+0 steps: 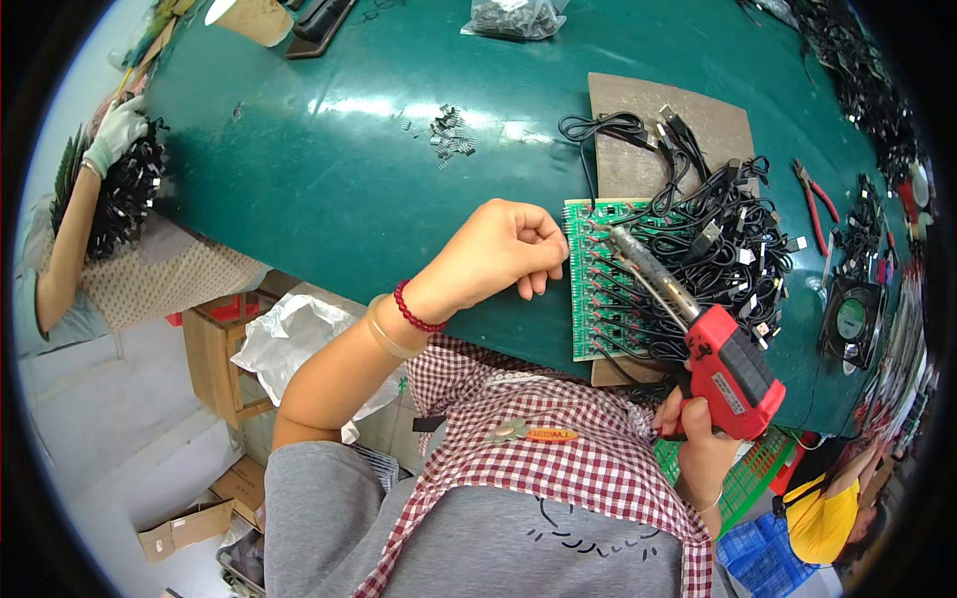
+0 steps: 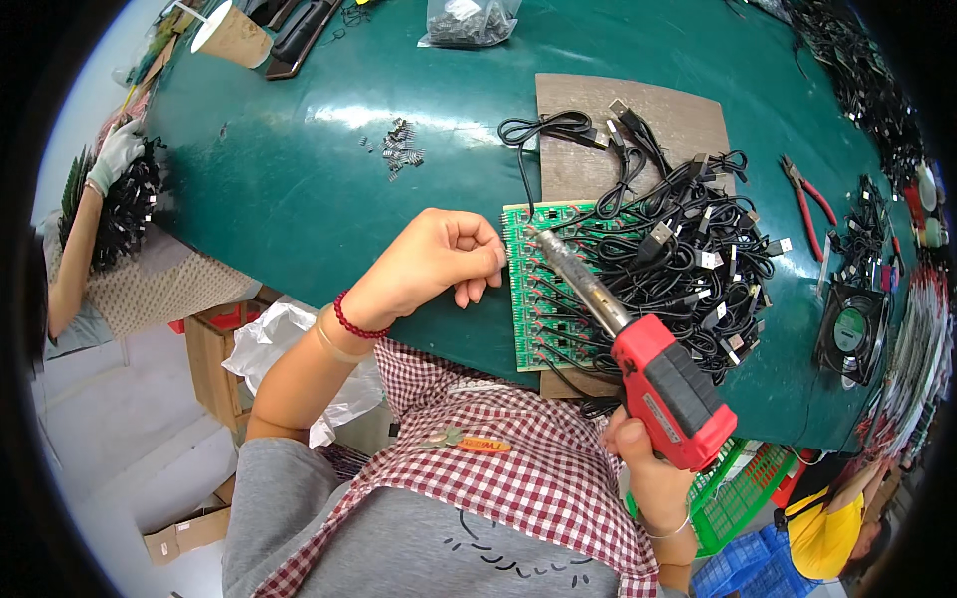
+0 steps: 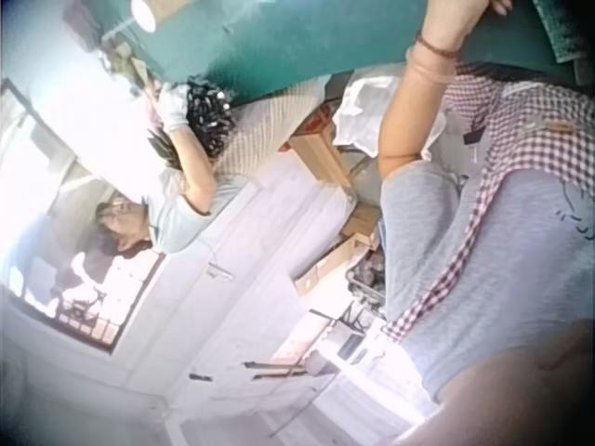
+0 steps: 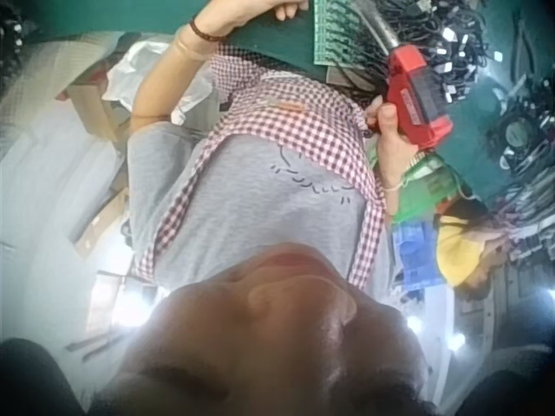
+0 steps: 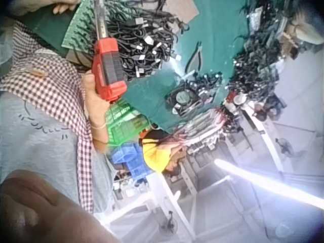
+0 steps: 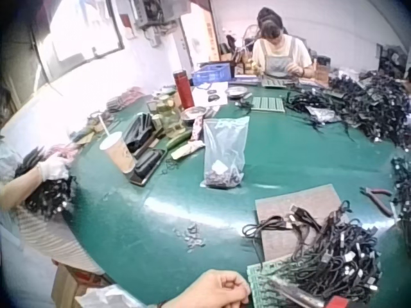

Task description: The person secures wires onto a circuit board using a hot glue gun to apply adhesive.

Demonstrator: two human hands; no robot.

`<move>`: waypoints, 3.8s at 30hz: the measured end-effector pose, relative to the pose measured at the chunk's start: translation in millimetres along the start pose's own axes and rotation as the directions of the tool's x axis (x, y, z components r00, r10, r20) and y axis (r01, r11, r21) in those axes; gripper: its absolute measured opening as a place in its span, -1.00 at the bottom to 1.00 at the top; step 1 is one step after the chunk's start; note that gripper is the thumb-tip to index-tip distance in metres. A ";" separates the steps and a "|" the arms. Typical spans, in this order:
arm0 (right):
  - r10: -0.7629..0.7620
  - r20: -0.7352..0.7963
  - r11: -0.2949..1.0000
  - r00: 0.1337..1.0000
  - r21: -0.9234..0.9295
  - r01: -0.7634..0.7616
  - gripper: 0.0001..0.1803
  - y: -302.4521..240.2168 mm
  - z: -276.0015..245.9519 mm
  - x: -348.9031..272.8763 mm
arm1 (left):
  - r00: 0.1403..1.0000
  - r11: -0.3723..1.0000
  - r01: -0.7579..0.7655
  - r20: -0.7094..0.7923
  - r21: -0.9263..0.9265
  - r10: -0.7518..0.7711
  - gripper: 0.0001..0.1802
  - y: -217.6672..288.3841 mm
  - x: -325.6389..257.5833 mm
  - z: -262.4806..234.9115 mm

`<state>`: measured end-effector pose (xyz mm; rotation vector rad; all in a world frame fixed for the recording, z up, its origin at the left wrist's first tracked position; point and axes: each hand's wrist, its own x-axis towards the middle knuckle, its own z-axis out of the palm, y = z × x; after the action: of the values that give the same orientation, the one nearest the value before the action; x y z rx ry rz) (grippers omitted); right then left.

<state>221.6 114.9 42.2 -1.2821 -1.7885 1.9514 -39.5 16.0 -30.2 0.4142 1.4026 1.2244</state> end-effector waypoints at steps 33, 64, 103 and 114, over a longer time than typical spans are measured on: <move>-0.164 -0.038 0.959 0.986 -0.240 0.150 -0.82 23.7 6.5 -5.0 | 0.998 0.998 0.042 0.034 0.039 -0.043 -0.93 5.6 0.6 -6.3; -0.048 -0.050 0.987 0.998 -0.158 0.040 -0.69 20.4 5.1 -8.8 | 0.998 0.997 0.056 0.011 0.047 -0.056 -0.92 4.5 2.6 -4.4; -0.151 -0.097 0.981 0.984 0.107 0.162 -0.58 1.9 5.9 -2.6 | 0.738 0.466 -0.151 -0.215 0.872 0.640 -0.84 10.9 -1.8 -35.8; -0.229 -0.061 0.938 0.971 0.253 0.237 -0.59 -4.5 4.2 -1.6 | 0.733 0.544 -0.100 -0.308 0.833 0.607 -0.93 20.8 -3.5 -37.8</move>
<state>217.8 112.0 46.4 -0.9629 -1.5287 1.9407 -80.0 5.3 -19.4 1.0750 2.5033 1.0356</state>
